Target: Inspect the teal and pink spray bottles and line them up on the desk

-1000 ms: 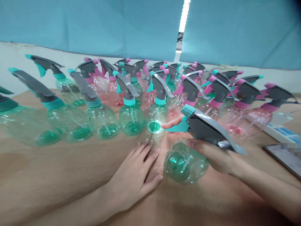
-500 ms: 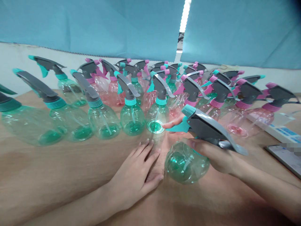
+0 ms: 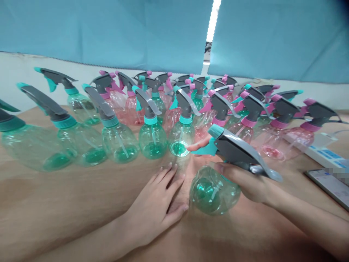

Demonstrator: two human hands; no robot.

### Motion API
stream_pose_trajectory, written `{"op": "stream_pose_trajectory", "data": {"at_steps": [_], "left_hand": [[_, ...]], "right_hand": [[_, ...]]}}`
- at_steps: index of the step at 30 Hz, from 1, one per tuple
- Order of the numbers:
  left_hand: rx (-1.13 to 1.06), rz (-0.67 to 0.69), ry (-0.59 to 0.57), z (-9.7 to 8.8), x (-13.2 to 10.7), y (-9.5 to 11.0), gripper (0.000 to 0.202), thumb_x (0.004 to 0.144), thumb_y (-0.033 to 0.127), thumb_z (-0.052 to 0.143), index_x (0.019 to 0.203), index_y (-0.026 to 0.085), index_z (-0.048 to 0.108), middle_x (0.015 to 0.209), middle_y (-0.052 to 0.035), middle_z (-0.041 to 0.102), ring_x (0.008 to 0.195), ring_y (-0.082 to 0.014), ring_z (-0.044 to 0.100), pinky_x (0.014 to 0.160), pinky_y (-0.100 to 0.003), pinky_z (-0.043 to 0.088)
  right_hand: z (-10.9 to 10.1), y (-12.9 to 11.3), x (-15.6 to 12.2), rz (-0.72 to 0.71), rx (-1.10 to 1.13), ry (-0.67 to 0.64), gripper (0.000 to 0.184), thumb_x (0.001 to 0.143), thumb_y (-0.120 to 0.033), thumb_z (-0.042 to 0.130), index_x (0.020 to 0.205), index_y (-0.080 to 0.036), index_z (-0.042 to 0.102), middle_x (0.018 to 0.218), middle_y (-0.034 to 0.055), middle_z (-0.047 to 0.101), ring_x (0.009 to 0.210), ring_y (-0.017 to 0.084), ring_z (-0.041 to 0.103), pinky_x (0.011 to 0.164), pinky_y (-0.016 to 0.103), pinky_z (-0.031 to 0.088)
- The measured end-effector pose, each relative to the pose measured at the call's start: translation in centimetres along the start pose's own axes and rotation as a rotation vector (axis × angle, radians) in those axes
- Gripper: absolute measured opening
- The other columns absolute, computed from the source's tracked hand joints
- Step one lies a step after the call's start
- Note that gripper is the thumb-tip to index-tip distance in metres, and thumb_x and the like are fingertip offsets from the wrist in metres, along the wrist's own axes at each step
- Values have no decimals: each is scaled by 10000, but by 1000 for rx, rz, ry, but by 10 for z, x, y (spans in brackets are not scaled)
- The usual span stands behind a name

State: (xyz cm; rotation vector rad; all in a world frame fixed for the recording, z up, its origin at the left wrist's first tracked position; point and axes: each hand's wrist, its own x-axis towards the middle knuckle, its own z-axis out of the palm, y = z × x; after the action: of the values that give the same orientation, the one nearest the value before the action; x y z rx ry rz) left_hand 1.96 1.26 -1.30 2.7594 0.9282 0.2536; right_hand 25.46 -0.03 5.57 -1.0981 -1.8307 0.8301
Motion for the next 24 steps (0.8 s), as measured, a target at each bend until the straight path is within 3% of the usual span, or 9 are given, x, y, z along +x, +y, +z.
{"op": "stream_pose_trajectory", "data": {"at_steps": [8,15,22,24], "left_hand": [[-19,1,29,0,-1,0,582,974,501,486,1439,155,436,1517,-152,387,1403,-342,318,1104,-533,316],[10,-5,5,-1,0,0,599,980,517,467,1448,144,428,1521,-155,379,1405,-345,315,1103,-532,315],[12,-10,2,-2,1,1,596,970,507,489,1444,150,433,1528,-159,362,1402,-347,319,1089,-538,332],[18,-13,2,-2,1,1,598,967,500,502,1450,157,425,1535,-156,350,1405,-341,316,1091,-535,330]], "right_hand": [[3,-6,-1,20,58,-25,131,800,-144,501,823,-227,600,604,-54,370,495,102,376,482,235,374],[4,-11,-1,-31,32,91,276,732,-77,519,588,-211,323,585,-68,368,455,69,308,463,218,366],[2,-13,1,29,-17,86,238,652,-91,481,563,-219,301,545,-63,318,443,71,259,366,202,251],[1,-10,0,45,-21,89,226,664,-114,484,559,-220,314,543,-56,355,443,74,290,358,195,264]]}}
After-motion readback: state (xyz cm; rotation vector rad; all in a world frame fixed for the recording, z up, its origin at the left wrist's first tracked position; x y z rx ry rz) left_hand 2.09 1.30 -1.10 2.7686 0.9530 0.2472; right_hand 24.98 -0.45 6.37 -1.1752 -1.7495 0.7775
